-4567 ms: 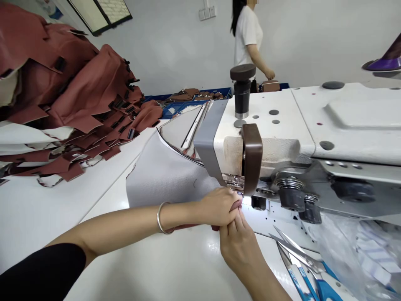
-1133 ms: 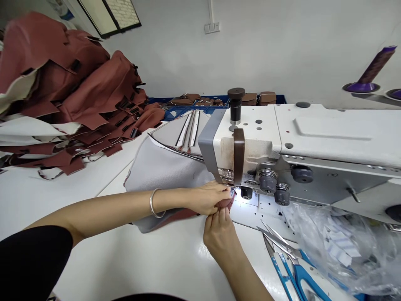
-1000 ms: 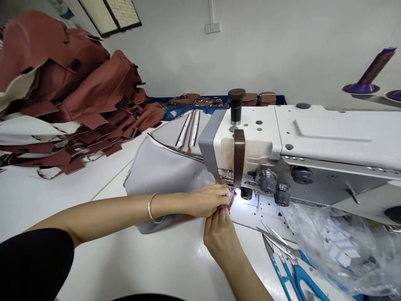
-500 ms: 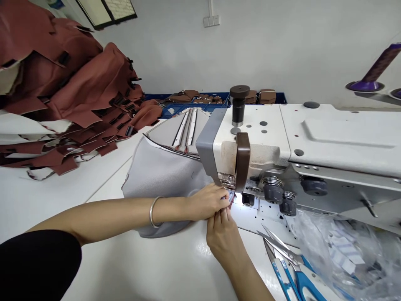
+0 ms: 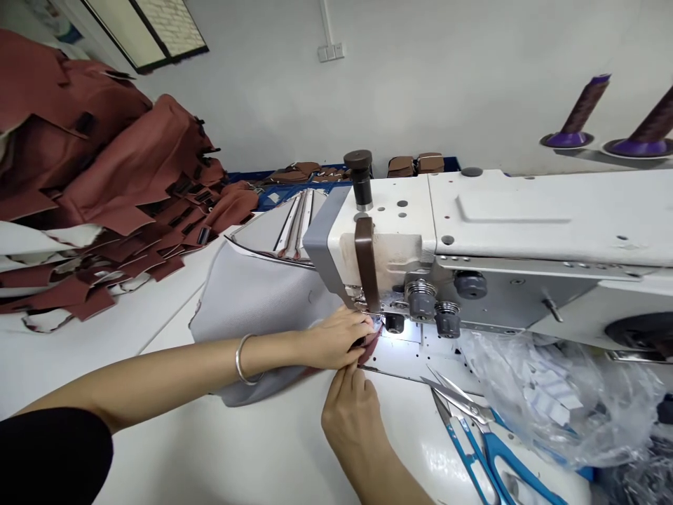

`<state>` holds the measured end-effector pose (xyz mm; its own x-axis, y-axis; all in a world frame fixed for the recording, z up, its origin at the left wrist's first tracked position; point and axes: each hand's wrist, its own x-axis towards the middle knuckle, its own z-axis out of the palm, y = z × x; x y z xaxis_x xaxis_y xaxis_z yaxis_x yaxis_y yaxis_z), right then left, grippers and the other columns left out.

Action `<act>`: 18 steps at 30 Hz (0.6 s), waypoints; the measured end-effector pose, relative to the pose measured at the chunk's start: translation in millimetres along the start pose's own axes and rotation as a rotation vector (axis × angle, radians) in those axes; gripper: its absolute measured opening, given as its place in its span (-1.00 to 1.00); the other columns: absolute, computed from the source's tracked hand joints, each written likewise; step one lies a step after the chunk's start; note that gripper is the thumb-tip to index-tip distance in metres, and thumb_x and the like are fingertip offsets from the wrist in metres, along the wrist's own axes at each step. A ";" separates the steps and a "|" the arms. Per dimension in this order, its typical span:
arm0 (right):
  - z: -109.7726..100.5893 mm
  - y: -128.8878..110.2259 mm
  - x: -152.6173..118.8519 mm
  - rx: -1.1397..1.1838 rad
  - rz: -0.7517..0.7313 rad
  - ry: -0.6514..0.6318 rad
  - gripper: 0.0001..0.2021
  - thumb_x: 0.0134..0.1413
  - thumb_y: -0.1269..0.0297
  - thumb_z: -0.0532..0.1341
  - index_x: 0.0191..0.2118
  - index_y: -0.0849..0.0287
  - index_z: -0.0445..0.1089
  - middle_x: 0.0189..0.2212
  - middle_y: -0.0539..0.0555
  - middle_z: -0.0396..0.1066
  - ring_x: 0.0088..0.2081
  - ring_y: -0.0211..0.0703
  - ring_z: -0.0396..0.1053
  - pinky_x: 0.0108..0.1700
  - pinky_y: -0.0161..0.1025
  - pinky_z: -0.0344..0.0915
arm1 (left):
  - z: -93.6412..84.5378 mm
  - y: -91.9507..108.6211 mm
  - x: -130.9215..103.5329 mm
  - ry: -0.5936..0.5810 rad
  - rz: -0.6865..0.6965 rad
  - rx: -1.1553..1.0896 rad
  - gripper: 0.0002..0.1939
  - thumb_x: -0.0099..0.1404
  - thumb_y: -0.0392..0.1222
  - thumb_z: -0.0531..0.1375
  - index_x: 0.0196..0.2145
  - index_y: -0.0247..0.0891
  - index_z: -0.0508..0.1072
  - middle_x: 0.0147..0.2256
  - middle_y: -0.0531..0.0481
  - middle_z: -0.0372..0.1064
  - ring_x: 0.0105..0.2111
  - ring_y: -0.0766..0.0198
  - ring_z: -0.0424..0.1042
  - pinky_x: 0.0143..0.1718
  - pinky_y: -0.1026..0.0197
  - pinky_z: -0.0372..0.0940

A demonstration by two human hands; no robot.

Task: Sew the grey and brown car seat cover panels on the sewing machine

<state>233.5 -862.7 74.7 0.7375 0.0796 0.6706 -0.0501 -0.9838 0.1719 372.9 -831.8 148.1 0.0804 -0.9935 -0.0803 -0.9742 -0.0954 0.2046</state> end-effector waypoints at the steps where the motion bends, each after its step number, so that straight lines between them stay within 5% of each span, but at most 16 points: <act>1: -1.2 -1.0 -1.1 -0.005 0.000 -0.021 -0.66 -0.10 0.67 -0.03 -0.18 0.64 0.36 -0.37 0.49 0.38 -0.52 -0.12 0.21 -0.58 -0.23 0.17 | 0.3 1.6 -1.4 0.015 -0.012 -0.019 -0.89 0.21 -0.20 0.16 -0.30 -0.28 0.35 -0.17 -0.05 0.31 -0.18 0.21 0.27 -0.11 0.15 0.12; 5: -2.7 -1.1 -3.3 -0.025 -0.018 -0.070 -0.65 -0.10 0.65 -0.03 -0.17 0.64 0.35 -0.30 0.54 0.37 -0.54 -0.13 0.20 -0.60 -0.23 0.15 | 3.3 6.6 -7.4 0.084 -0.003 0.052 -0.86 0.31 -0.29 0.04 -0.38 -0.27 0.37 -0.18 -0.03 0.29 -0.18 0.25 0.21 -0.14 0.20 0.11; 9: -6.4 -1.2 -3.1 -0.031 0.012 -0.116 -0.66 -0.11 0.68 -0.03 -0.18 0.62 0.35 -0.32 0.53 0.38 -0.55 -0.12 0.20 -0.58 -0.21 0.15 | 2.3 7.2 -11.1 0.057 0.171 0.213 -0.84 0.32 -0.32 0.02 -0.40 -0.35 0.36 -0.33 -0.08 0.28 -0.29 0.23 0.17 -0.27 0.17 0.07; 18: -8.6 7.4 -2.0 -0.010 0.048 -0.279 -0.74 -0.09 0.68 0.03 -0.27 0.47 0.37 -0.47 0.28 0.34 -0.48 -0.12 0.20 -0.48 -0.21 0.18 | 8.5 1.6 -3.6 0.003 0.290 0.283 -0.82 0.31 -0.35 0.02 -0.44 -0.36 0.35 -0.37 -0.08 0.26 -0.35 0.24 0.15 -0.30 0.16 0.07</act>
<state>225.9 -868.7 80.8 0.8912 -0.0153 0.4534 -0.0946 -0.9837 0.1528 369.2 -827.8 140.5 -0.2064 -0.9768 -0.0563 -0.9760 0.2096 -0.0585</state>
